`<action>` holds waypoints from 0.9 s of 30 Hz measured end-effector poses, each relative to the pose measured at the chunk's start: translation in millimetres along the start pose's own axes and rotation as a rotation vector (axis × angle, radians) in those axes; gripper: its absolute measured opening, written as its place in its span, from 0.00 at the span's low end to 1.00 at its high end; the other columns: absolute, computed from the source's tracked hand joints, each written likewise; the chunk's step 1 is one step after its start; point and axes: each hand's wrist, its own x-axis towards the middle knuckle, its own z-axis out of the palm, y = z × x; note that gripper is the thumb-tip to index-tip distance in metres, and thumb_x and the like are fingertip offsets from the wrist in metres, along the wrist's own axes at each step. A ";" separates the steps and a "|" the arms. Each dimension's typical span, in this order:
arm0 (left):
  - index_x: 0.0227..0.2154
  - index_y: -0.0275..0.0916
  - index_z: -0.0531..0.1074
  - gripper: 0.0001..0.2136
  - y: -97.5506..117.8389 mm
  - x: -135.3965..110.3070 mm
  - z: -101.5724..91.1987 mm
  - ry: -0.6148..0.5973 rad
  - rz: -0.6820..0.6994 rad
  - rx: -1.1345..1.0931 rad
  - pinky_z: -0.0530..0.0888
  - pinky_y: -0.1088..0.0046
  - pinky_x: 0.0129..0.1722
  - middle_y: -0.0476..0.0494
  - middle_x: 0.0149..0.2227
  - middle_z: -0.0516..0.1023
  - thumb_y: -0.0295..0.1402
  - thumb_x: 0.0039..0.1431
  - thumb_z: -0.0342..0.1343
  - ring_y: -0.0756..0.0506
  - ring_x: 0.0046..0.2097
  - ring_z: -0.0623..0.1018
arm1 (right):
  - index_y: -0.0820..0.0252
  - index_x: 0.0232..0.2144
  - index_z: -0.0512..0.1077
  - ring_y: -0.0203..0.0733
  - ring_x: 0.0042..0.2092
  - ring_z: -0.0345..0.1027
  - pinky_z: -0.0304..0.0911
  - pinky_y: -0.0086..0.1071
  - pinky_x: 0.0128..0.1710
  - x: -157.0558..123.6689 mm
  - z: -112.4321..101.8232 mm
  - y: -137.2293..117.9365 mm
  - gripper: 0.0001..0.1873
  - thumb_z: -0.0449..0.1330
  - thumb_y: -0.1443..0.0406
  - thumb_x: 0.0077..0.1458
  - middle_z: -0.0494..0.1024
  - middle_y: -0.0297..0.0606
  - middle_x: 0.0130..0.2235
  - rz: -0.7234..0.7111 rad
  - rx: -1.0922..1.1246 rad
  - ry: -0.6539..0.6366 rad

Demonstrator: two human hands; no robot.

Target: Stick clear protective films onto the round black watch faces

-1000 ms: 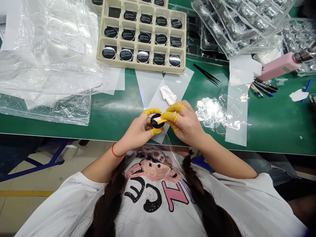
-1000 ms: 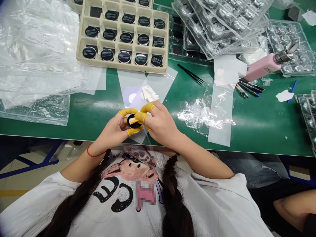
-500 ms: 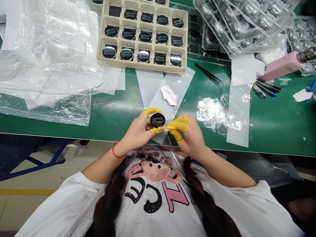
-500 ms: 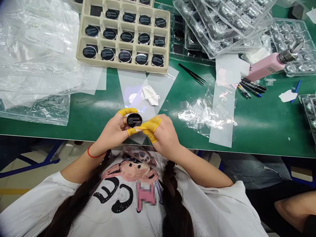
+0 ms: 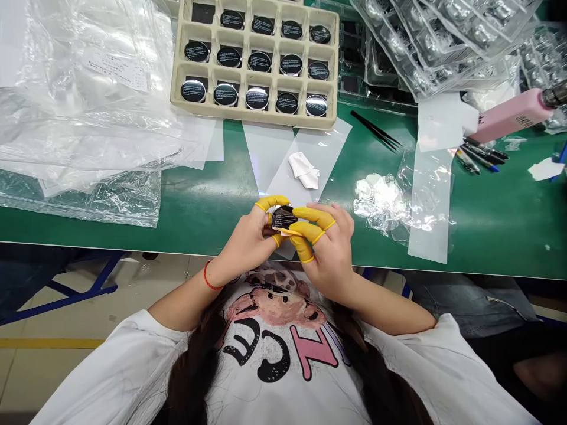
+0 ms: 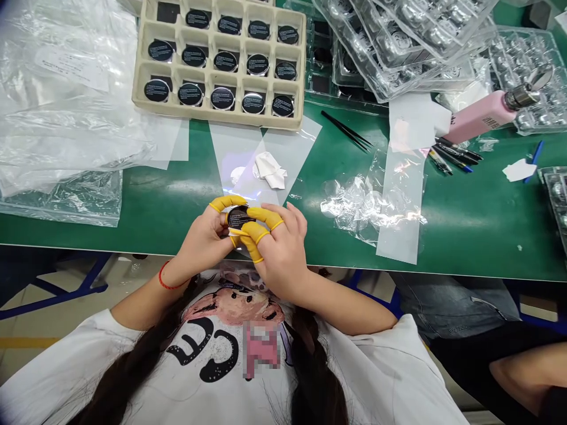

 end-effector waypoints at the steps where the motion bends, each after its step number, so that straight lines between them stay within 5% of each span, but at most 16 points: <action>1: 0.56 0.39 0.66 0.25 0.9 0.2 0.0 -0.002 -0.003 0.004 0.74 0.79 0.34 0.50 0.35 0.81 0.28 0.56 0.65 0.50 0.34 0.80 | 0.52 0.44 0.72 0.48 0.56 0.71 0.58 0.52 0.62 -0.1 0.5 -0.6 0.07 0.57 0.66 0.65 0.81 0.39 0.46 -0.017 -0.022 0.018; 8: 0.57 0.41 0.66 0.25 -4.2 0.1 -3.1 -0.047 0.047 0.000 0.78 0.75 0.44 0.47 0.43 0.82 0.30 0.58 0.65 0.48 0.43 0.83 | 0.53 0.42 0.70 0.45 0.48 0.73 0.59 0.49 0.61 11.0 12.6 12.0 0.06 0.56 0.67 0.64 0.79 0.37 0.39 -0.115 -0.072 0.123; 18: 0.56 0.40 0.67 0.24 -7.3 2.1 -5.1 -0.039 0.041 0.074 0.77 0.72 0.43 0.43 0.48 0.82 0.32 0.57 0.65 0.44 0.45 0.82 | 0.55 0.38 0.65 0.45 0.41 0.67 0.64 0.48 0.55 25.0 20.9 27.7 0.05 0.54 0.71 0.62 0.71 0.39 0.34 -0.157 -0.149 0.117; 23: 0.54 0.38 0.68 0.23 -6.3 3.8 -3.9 -0.040 0.005 0.016 0.77 0.72 0.43 0.43 0.44 0.82 0.33 0.57 0.66 0.45 0.43 0.82 | 0.54 0.37 0.65 0.45 0.37 0.63 0.64 0.48 0.49 32.4 27.5 33.9 0.05 0.52 0.70 0.63 0.69 0.38 0.32 -0.132 -0.081 0.163; 27: 0.53 0.39 0.67 0.25 3.6 2.7 -0.3 -0.027 -0.070 -0.075 0.78 0.72 0.41 0.46 0.39 0.82 0.34 0.54 0.69 0.48 0.38 0.82 | 0.54 0.46 0.67 0.44 0.43 0.70 0.68 0.43 0.48 33.9 19.1 53.7 0.06 0.53 0.64 0.68 0.75 0.40 0.39 -0.019 0.117 0.075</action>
